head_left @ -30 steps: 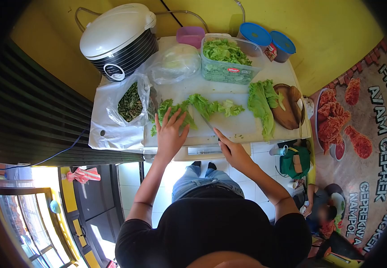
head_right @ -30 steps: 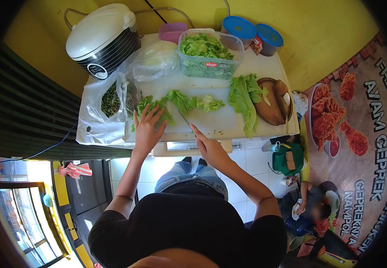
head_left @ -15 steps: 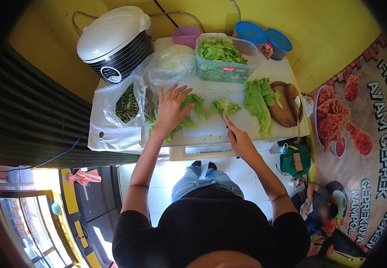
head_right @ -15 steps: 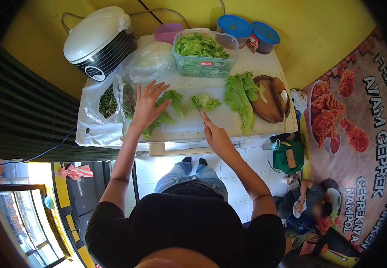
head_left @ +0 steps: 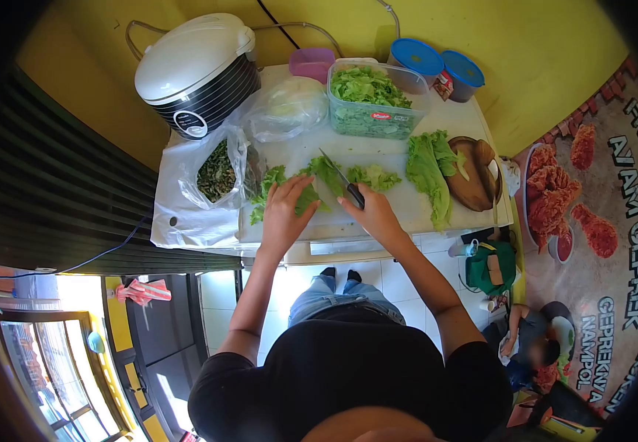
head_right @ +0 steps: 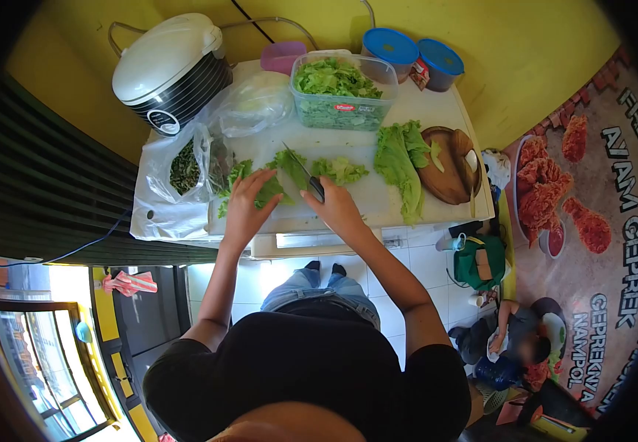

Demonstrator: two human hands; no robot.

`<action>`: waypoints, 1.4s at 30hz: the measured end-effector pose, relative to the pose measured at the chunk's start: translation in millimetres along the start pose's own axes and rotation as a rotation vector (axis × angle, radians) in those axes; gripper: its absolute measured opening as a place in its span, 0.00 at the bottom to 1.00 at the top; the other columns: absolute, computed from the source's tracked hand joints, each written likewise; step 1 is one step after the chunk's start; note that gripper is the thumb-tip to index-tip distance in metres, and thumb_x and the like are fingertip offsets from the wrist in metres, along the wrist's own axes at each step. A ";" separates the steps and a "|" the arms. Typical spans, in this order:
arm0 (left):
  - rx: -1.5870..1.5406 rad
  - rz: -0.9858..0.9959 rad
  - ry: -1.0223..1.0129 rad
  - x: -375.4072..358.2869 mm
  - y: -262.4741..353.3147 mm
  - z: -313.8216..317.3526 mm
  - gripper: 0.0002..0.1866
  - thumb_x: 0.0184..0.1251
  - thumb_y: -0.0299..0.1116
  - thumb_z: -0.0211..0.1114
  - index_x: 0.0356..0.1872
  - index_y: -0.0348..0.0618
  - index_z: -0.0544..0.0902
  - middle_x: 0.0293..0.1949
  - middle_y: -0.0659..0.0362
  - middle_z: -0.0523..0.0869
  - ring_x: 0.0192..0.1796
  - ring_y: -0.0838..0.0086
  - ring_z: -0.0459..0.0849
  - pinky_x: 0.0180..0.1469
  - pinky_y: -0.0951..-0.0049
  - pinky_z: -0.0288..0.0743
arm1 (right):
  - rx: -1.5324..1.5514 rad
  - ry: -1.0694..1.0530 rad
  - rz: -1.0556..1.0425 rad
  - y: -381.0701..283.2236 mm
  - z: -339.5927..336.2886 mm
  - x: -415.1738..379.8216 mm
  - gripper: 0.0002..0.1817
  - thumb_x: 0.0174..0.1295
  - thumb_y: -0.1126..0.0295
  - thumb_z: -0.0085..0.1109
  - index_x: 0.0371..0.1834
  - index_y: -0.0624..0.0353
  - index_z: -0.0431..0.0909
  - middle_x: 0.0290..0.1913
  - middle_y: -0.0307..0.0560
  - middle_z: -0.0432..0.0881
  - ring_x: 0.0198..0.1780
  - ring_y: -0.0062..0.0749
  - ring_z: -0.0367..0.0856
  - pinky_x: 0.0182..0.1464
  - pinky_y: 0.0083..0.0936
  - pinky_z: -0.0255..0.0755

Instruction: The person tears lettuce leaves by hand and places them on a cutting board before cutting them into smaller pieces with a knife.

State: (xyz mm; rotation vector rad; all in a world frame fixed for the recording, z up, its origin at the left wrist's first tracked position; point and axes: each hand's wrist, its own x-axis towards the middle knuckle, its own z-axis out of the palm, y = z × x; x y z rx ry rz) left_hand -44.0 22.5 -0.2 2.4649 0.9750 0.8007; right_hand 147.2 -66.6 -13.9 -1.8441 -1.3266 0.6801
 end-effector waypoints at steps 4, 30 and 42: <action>0.033 -0.060 0.047 -12.0 0.7 18.5 0.21 0.63 0.39 0.67 0.57 0.48 0.81 0.59 0.55 0.80 0.65 0.60 0.75 0.73 0.46 0.52 | -0.096 0.011 -0.042 -3.7 0.9 20.6 0.16 0.61 0.60 0.63 0.35 0.66 0.77 0.24 0.62 0.80 0.28 0.55 0.82 0.31 0.43 0.73; -0.014 0.329 0.001 2.9 18.6 2.1 0.17 0.55 0.26 0.68 0.48 0.48 0.84 0.44 0.60 0.87 0.50 0.65 0.83 0.59 0.61 0.70 | 0.115 -0.146 -0.199 12.7 -46.6 35.5 0.17 0.65 0.61 0.63 0.47 0.64 0.80 0.28 0.49 0.82 0.27 0.30 0.77 0.35 0.28 0.73; 0.084 0.268 -0.096 -24.5 14.9 20.1 0.18 0.65 0.36 0.65 0.56 0.47 0.82 0.54 0.63 0.84 0.54 0.69 0.82 0.57 0.63 0.68 | 0.095 -0.332 0.044 -0.1 -60.0 -6.8 0.23 0.75 0.62 0.47 0.73 0.40 0.66 0.21 0.39 0.72 0.21 0.20 0.68 0.28 0.20 0.69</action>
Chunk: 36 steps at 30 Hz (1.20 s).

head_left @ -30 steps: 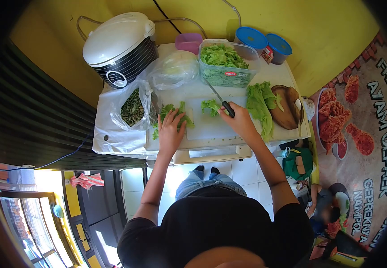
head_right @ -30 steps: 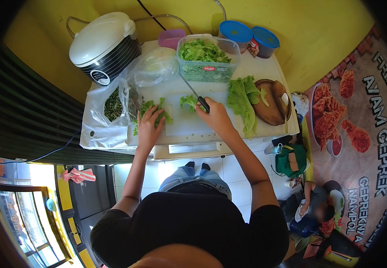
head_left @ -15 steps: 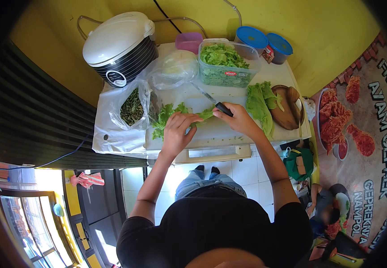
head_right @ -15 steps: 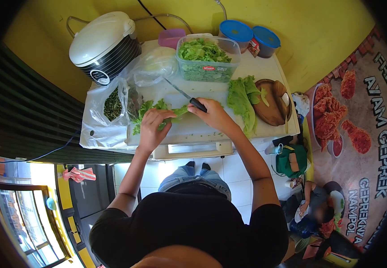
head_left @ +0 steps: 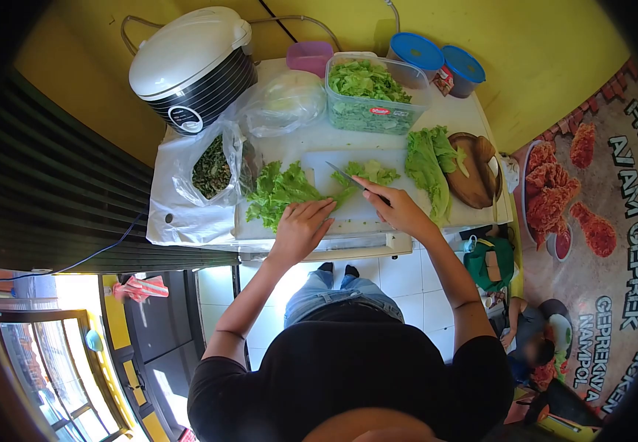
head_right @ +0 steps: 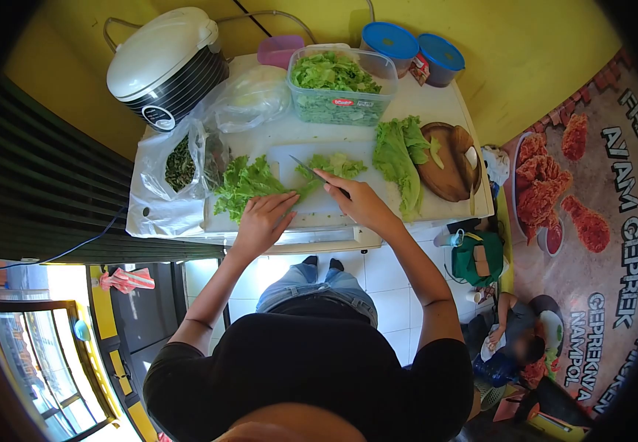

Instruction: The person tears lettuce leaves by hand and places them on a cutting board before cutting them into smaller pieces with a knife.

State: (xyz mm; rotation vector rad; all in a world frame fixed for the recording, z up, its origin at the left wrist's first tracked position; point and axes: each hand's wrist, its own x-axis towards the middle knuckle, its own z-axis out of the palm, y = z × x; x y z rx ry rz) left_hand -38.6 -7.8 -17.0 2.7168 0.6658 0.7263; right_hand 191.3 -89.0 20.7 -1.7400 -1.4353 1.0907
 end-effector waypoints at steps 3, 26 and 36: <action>0.038 -0.006 -0.007 -0.7 1.8 1.4 0.19 0.67 0.36 0.63 0.58 0.48 0.81 0.55 0.64 0.83 0.54 0.69 0.81 0.58 0.62 0.68 | -0.065 0.059 0.004 15.5 3.2 1.8 0.24 0.75 0.63 0.46 0.73 0.39 0.65 0.19 0.42 0.69 0.19 0.22 0.67 0.28 0.23 0.68; 0.082 -0.063 -0.070 6.9 3.7 12.6 0.21 0.68 0.32 0.59 0.62 0.52 0.78 0.63 0.68 0.79 0.58 0.67 0.76 0.62 0.56 0.63 | -0.163 0.203 -0.267 48.7 26.1 -36.3 0.26 0.72 0.66 0.49 0.73 0.38 0.64 0.43 0.53 0.85 0.20 0.41 0.74 0.31 0.31 0.74; 0.085 -0.111 -0.042 8.0 7.7 14.2 0.19 0.69 0.33 0.59 0.60 0.52 0.80 0.62 0.68 0.80 0.58 0.67 0.76 0.62 0.57 0.62 | -0.506 0.175 -0.123 30.4 33.8 -22.9 0.28 0.71 0.64 0.49 0.74 0.33 0.60 0.20 0.56 0.78 0.22 0.54 0.79 0.28 0.46 0.74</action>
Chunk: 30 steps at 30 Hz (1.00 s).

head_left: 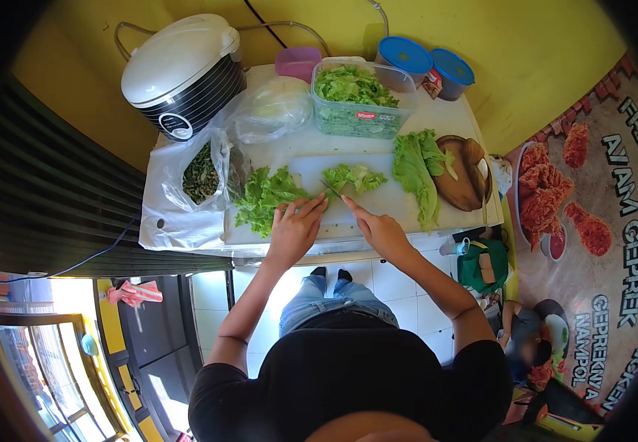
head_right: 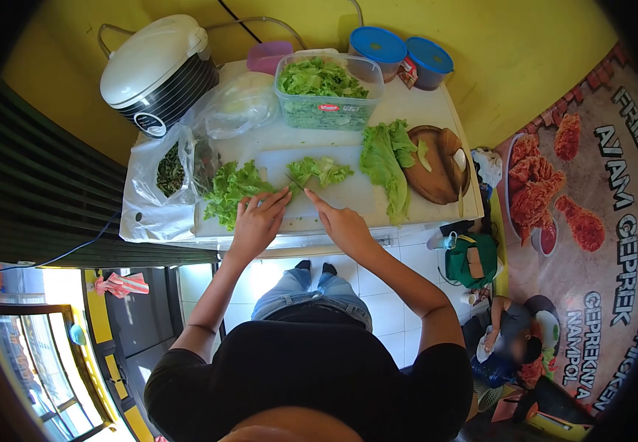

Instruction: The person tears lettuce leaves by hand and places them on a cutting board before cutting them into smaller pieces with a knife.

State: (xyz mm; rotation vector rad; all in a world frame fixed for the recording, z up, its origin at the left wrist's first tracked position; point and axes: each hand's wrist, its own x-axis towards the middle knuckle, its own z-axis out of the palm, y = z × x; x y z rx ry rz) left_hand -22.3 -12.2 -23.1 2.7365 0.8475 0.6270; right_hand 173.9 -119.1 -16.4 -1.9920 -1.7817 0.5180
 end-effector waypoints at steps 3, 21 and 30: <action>0.021 -0.017 -0.007 -3.5 2.5 1.2 0.19 0.69 0.34 0.59 0.61 0.52 0.80 0.62 0.68 0.79 0.59 0.67 0.76 0.63 0.57 0.62 | 0.087 -0.013 0.028 8.6 -1.3 -21.9 0.28 0.71 0.64 0.49 0.74 0.34 0.60 0.20 0.56 0.78 0.22 0.55 0.79 0.28 0.46 0.74; 0.080 -0.086 0.132 -12.2 33.1 17.7 0.19 0.68 0.39 0.62 0.58 0.49 0.81 0.58 0.61 0.80 0.68 0.63 0.70 0.74 0.44 0.47 | 0.375 -0.040 0.035 23.3 -32.7 -2.3 0.27 0.73 0.65 0.48 0.75 0.39 0.61 0.21 0.56 0.75 0.19 0.44 0.74 0.28 0.33 0.69; 0.062 -0.106 0.120 5.5 27.3 11.2 0.18 0.67 0.41 0.62 0.56 0.50 0.83 0.56 0.63 0.81 0.68 0.63 0.69 0.74 0.40 0.43 | 0.440 -0.048 0.030 10.0 -15.2 -9.5 0.26 0.74 0.65 0.47 0.75 0.38 0.61 0.19 0.56 0.72 0.18 0.41 0.70 0.28 0.32 0.68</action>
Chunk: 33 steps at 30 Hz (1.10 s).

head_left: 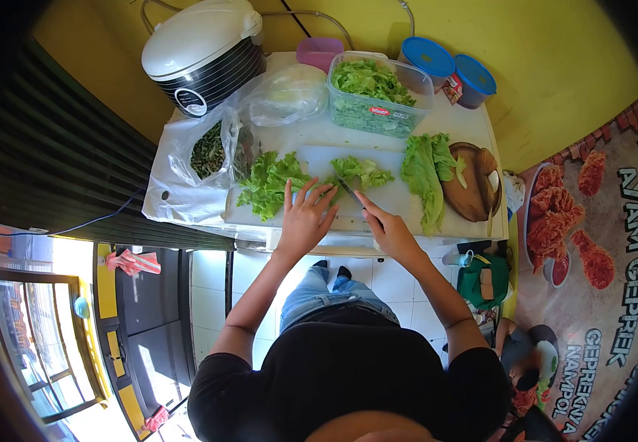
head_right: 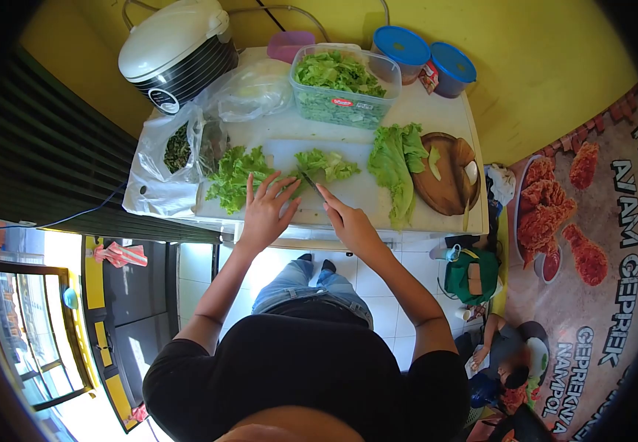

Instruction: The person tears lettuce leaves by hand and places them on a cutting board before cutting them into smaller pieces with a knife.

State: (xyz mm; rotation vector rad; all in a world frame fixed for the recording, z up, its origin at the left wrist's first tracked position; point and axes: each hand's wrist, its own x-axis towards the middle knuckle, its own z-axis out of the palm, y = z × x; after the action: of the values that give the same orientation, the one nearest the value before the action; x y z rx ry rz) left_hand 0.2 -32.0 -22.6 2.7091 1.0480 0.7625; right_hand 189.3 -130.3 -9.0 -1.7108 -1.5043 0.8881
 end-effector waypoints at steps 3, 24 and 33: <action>-0.028 0.006 -0.016 -1.4 -4.5 0.3 0.18 0.67 0.40 0.63 0.56 0.50 0.83 0.55 0.63 0.81 0.68 0.63 0.70 0.74 0.39 0.43 | -0.029 -0.016 0.026 -3.7 0.2 -3.0 0.27 0.74 0.65 0.47 0.75 0.38 0.60 0.20 0.56 0.72 0.19 0.44 0.72 0.28 0.33 0.68; -0.126 0.031 -0.083 3.2 -19.1 -5.3 0.17 0.66 0.38 0.64 0.56 0.56 0.84 0.57 0.66 0.82 0.67 0.63 0.71 0.75 0.39 0.38 | -0.173 0.204 -0.100 -1.9 28.2 -18.6 0.28 0.72 0.67 0.49 0.75 0.38 0.60 0.23 0.59 0.78 0.27 0.54 0.82 0.33 0.41 0.75; -0.140 0.242 -0.116 34.5 -37.7 -6.7 0.19 0.61 0.26 0.61 0.53 0.57 0.85 0.57 0.67 0.82 0.69 0.63 0.69 0.75 0.35 0.36 | -0.014 0.169 0.093 -24.3 5.2 5.0 0.28 0.73 0.67 0.49 0.75 0.36 0.61 0.19 0.54 0.72 0.18 0.36 0.69 0.29 0.29 0.69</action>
State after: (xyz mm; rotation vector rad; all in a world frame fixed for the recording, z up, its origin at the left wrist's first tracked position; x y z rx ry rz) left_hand -3.7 18.7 -14.1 2.7496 0.6245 0.6744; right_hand 172.6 -122.7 8.5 -1.8297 -1.3323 0.7604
